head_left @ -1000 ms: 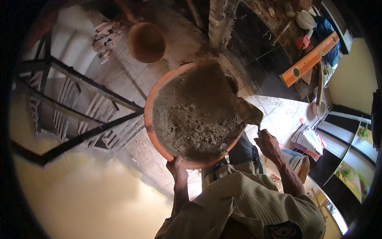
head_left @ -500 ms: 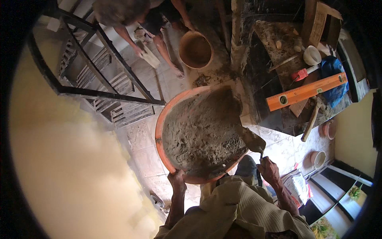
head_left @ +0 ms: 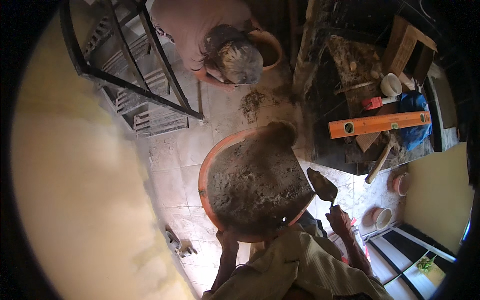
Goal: The person applies mortar to a wall and a large black tile, then presses the tile onto the surface and scrapes excess material with a small tool.
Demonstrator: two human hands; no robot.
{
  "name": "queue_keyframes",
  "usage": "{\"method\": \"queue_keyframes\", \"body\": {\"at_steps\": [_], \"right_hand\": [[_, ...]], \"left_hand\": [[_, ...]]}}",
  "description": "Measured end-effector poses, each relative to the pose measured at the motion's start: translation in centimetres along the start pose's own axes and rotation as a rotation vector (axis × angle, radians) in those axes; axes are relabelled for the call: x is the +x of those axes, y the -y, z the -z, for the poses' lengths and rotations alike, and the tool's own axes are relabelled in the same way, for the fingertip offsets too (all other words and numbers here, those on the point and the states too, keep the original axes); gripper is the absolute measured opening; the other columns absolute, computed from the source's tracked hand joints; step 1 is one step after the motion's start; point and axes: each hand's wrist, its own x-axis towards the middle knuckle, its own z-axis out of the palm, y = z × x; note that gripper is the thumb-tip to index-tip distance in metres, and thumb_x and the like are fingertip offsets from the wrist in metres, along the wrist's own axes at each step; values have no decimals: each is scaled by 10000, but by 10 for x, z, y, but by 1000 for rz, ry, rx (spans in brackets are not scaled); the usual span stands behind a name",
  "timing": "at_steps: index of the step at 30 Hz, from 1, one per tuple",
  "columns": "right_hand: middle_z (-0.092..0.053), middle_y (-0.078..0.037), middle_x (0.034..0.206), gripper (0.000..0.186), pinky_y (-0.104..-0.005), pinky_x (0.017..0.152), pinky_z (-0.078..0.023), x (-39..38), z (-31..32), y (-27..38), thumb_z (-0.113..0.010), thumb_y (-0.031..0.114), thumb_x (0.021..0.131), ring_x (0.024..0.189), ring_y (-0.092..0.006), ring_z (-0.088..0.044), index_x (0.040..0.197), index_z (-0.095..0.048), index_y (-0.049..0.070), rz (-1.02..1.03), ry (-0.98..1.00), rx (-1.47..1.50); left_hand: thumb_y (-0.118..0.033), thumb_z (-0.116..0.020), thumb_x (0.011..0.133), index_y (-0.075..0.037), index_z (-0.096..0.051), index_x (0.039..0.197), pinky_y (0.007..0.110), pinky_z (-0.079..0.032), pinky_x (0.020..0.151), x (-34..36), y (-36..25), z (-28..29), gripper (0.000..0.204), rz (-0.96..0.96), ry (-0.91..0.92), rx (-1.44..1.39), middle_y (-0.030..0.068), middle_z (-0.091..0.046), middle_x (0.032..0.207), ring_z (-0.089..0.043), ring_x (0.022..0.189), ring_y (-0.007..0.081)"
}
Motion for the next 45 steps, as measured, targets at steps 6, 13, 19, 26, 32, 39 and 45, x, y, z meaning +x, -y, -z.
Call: {"method": "queue_keyframes", "body": {"at_steps": [6,13,19,26,32,39,45], "right_hand": [[-592,-166,910,261,-475,649,-506,16,3,28,-649,225,828,804,-387,-623,975,-540,40,-57,123,29],[-616,-168,747,252,-472,577,-490,42,1,36,-677,183,803,694,-395,-621,936,-508,52,104,46,57],[-608,-159,733,249,-460,572,-482,51,6,30,-683,167,801,683,-384,-622,910,-495,45,112,36,112],[-619,-174,759,261,-477,578,-482,55,3,26,-680,195,805,705,-404,-619,909,-492,47,102,38,75],[-631,-195,810,260,-500,615,-481,60,4,22,-656,198,811,742,-420,-615,966,-503,56,129,66,102],[-634,-191,837,286,-489,655,-490,62,12,22,-625,266,827,766,-395,-625,989,-518,55,152,147,15],[-640,-197,833,296,-503,684,-495,60,16,22,-627,257,826,794,-407,-630,1007,-519,50,86,143,57]], "left_hand": [[-121,-566,743,-8,-593,693,292,-439,569,-4,14,32,127,-390,97,391,22,-575,715,-531,653,123],[-114,-554,689,10,-615,674,325,-475,627,-12,4,52,138,30,-228,67,54,-612,754,-571,688,165],[-144,-474,768,-6,-676,799,362,-519,683,-28,16,91,246,-40,-309,366,136,-671,765,-643,737,245],[-249,-397,801,-35,-682,845,448,-542,726,-46,-5,97,359,-163,-248,782,195,-687,802,-680,810,364],[-113,-471,748,-32,-643,812,464,-538,676,-61,12,110,200,-272,-264,798,209,-671,773,-659,751,414],[2,-480,723,-28,-615,823,479,-533,622,-67,12,103,171,-402,-236,739,222,-658,773,-652,717,427],[10,-467,739,-19,-624,821,448,-543,659,-72,26,98,179,-326,-248,777,229,-664,791,-665,772,413]]}}
